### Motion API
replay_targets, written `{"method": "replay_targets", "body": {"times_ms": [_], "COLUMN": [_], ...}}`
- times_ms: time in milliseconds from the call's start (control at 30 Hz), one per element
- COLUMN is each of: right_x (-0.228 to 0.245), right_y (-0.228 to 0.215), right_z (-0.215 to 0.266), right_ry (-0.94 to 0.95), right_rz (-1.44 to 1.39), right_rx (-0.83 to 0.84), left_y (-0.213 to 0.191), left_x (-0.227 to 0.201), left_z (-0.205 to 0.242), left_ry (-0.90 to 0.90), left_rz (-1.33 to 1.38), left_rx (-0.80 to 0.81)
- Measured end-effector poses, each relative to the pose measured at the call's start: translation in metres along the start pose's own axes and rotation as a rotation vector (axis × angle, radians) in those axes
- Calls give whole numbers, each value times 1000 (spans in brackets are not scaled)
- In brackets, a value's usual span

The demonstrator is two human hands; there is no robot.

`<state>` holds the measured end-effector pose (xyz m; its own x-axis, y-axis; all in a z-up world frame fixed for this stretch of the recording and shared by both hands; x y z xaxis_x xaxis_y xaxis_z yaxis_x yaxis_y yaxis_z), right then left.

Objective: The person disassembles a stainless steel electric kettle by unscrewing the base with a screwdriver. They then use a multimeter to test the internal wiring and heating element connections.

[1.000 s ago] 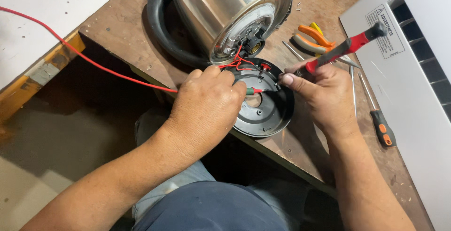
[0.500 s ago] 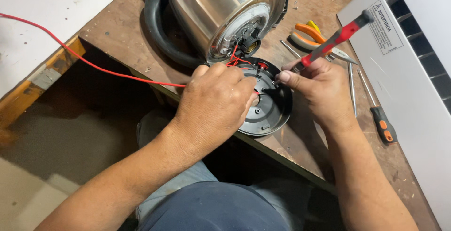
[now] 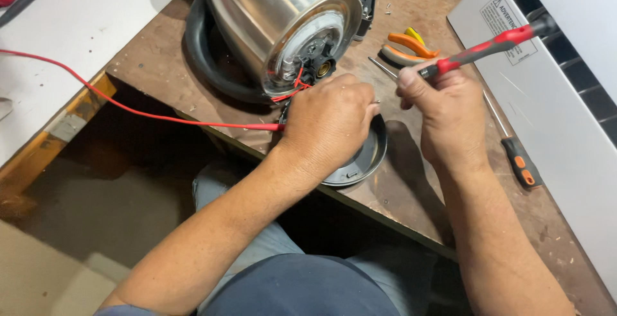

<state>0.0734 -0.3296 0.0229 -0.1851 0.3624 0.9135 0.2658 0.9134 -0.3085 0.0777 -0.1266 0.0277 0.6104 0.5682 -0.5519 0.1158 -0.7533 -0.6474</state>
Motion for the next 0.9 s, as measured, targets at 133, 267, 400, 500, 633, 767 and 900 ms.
{"method": "replay_targets", "body": {"times_ms": [133, 267, 400, 500, 633, 767, 900], "right_x": [15, 26, 46, 49, 50, 48, 45], "right_y": [-15, -15, -13, -14, -14, -17, -19], "right_z": [-5, 0, 5, 6, 6, 3, 3], "right_ry": [-90, -44, 31, -1, 4, -2, -61], "right_rz": [44, -10, 194, 236, 199, 234, 221], "right_rx": [-94, -113, -58, -83, -79, -106, -122], "left_y": [2, -3, -7, 13, -8, 2, 15], "left_x": [0, -1, -4, 6, -1, -1, -18], "left_z": [-2, -22, -27, -16, -22, -41, -66], "left_ry": [-110, -162, -40, 36, -12, -4, 122], "left_rz": [49, 3, -80, -215, -188, -211, -194], "left_rx": [153, 225, 162, 270, 256, 330, 164]}}
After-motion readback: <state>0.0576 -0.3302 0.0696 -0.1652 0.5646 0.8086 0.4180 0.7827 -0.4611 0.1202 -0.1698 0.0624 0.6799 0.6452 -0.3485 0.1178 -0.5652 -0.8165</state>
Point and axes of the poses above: each hand's wrist, its own z-axis away from the middle knuckle, its own y-axis out of the palm, x = y × z, the point moved 6 cm from there along -z, towards the middle knuckle, and after that the axes turned 9 degrees about z, right-handed, at the moved point
